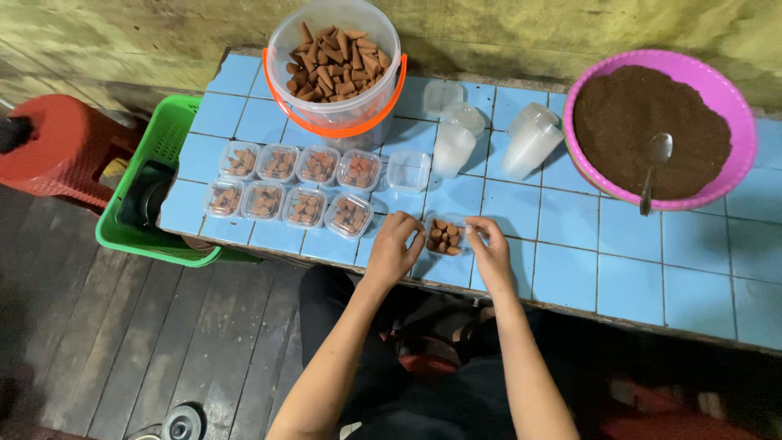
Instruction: The person repeatedly scoops brown cone-shaped snacks from a large bucket and places them into small clear plastic containers on a tiled table. The person then closes the containers and arranges them in rows.
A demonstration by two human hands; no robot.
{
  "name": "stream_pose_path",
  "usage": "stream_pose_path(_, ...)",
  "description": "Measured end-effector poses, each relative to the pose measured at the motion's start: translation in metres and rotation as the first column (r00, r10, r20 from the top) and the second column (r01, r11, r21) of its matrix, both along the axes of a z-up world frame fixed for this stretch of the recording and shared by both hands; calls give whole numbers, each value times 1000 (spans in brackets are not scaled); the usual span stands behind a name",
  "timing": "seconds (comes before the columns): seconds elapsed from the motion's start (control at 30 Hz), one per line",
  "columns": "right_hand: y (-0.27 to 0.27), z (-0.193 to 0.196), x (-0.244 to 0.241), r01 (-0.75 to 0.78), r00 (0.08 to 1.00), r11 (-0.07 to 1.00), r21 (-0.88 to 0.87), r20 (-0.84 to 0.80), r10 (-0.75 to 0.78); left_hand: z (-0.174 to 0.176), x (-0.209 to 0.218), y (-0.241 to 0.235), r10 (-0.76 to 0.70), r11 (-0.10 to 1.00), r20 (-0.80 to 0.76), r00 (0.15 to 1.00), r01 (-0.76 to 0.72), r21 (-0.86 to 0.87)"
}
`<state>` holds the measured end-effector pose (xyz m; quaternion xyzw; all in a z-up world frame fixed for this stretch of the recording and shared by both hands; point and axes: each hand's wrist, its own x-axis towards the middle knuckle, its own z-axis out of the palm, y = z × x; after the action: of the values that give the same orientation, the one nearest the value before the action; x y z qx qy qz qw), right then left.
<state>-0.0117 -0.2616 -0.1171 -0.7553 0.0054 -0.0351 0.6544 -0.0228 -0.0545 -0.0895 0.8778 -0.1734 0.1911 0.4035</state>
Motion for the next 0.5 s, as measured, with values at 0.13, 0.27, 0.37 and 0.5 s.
stream_pose_path(0.13, -6, -10, 0, 66, 998, 995, 74, -3, -66, -12, 1, 12, 56, 973, -66, 996, -70, -220)
stream_pose_path(0.27, -8, -21, 3, 131, 991, 978, 162, -10, -131, -4, -4, 16, 124, 945, -105, 987, -150, -290)
stream_pose_path(0.37, -1, -7, -3, 156, 987, 970, 184, -2, -159, -3, -7, 18, 92, 922, -133, 987, -135, -362)
stream_pose_path(0.5, -8, -18, 5, 187, 982, 942, 280, -36, -185, 18, -3, 25, 104, 894, -184, 977, -173, -413)
